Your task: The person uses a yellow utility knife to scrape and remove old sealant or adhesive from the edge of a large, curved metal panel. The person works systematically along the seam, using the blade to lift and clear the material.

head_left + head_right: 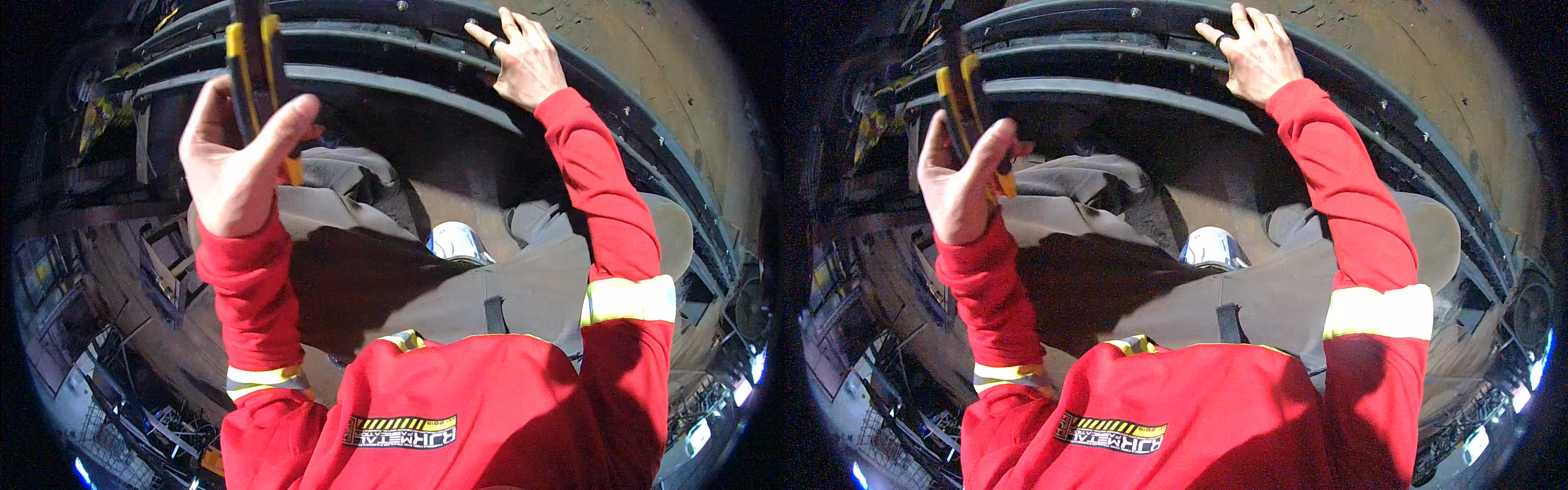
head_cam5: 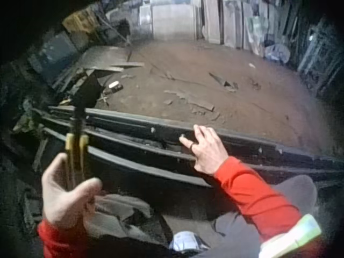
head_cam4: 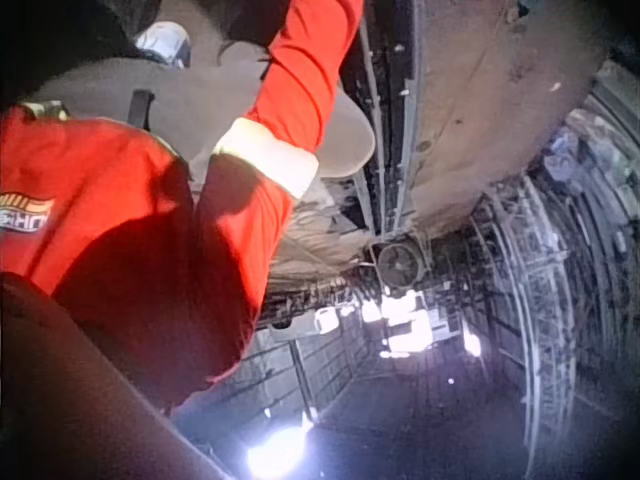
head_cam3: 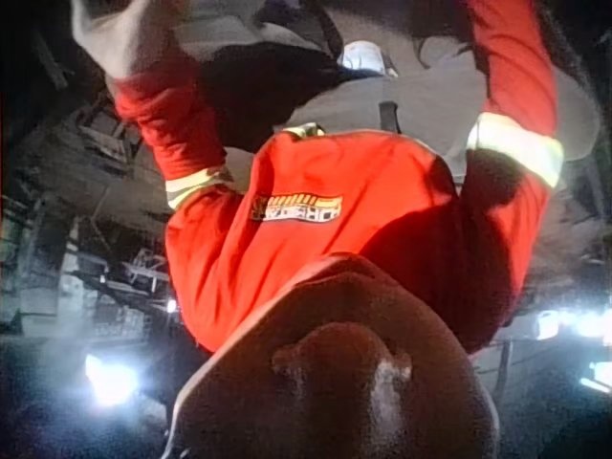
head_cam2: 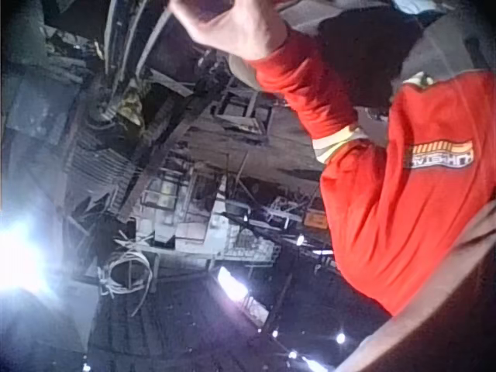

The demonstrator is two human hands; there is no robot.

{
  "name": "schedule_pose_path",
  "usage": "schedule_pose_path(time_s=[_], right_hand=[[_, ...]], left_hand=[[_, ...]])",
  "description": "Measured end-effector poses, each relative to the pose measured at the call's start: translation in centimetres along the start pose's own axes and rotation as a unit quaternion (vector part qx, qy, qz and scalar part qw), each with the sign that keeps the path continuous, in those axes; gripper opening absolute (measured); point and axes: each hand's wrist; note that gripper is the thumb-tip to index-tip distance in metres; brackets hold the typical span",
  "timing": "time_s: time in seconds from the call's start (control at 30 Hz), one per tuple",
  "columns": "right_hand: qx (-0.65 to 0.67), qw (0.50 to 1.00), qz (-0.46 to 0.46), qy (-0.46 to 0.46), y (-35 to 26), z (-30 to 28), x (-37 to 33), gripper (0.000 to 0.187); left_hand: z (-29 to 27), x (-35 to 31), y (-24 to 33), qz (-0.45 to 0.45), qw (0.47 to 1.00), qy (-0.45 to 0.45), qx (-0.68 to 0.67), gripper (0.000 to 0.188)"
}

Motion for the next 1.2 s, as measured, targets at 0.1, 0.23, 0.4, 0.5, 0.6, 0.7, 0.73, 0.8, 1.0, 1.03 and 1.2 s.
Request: schedule_pose_path(time_s=[0.1, 0.23, 0.4, 0.5, 0.6, 0.7, 0.73, 0.8, 1.0, 1.03, 1.2], right_hand=[[0.083, 0.995, 0.003, -0.046, 1.2, -0.1, 0.8, 0.076], [0.117, 0.985, 0.023, -0.125, 3.3, 0.0, 2.5, 0.075], [0.231, 0.953, 0.011, -0.195, 5.5, 0.5, 4.4, 0.072], [0.212, 0.954, 0.029, -0.209, 5.9, 0.7, 4.3, 0.072], [0.247, 0.946, 0.026, -0.207, 4.8, -0.3, 5.0, 0.072], [0.249, 0.946, 0.043, -0.205, 4.9, 0.0, 4.7, 0.071], [0.241, 0.947, 0.049, -0.206, 5.0, -0.5, 4.3, 0.071], [0.220, 0.950, 0.045, -0.217, 5.2, -1.2, 4.1, 0.068], [0.259, 0.944, 0.053, -0.199, 5.1, -2.2, 4.1, 0.065], [0.262, 0.942, 0.054, -0.202, 5.1, -2.3, 4.2, 0.065], [0.275, 0.941, 0.054, -0.191, 5.4, -1.8, 4.1, 0.064]], left_hand=[[-0.2, 0.5, 1.4, -0.024, 1.000, -0.018, 0.006, 0.035], [-1.7, 2.3, 1.5, -0.090, 0.966, -0.177, 0.166, 0.036], [-0.4, 5.5, 2.7, -0.111, 0.918, -0.261, 0.277, 0.043], [0.9, 9.3, 2.1, -0.051, 0.866, -0.322, 0.380, 0.046], [1.6, 11.9, 2.0, -0.006, 0.810, -0.355, 0.467, 0.039], [3.1, 13.3, -1.5, 0.051, 0.764, -0.360, 0.532, 0.035], [4.3, 13.6, -2.0, 0.037, 0.758, -0.368, 0.538, 0.035], [5.3, 14.0, -2.7, 0.024, 0.756, -0.359, 0.547, 0.035], [5.6, 14.6, -4.0, 0.118, 0.744, -0.316, 0.577, 0.035], [5.9, 14.6, -3.7, 0.071, 0.746, -0.326, 0.576, 0.035], [6.8, 15.5, -3.9, -0.018, 0.752, -0.347, 0.560, 0.034]])
Point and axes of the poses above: each hand's wrist, its own x-axis towards the middle knuckle, its own z-axis out of the palm, y = z × x, and after that the axes turned 12 degrees about -y, right-handed
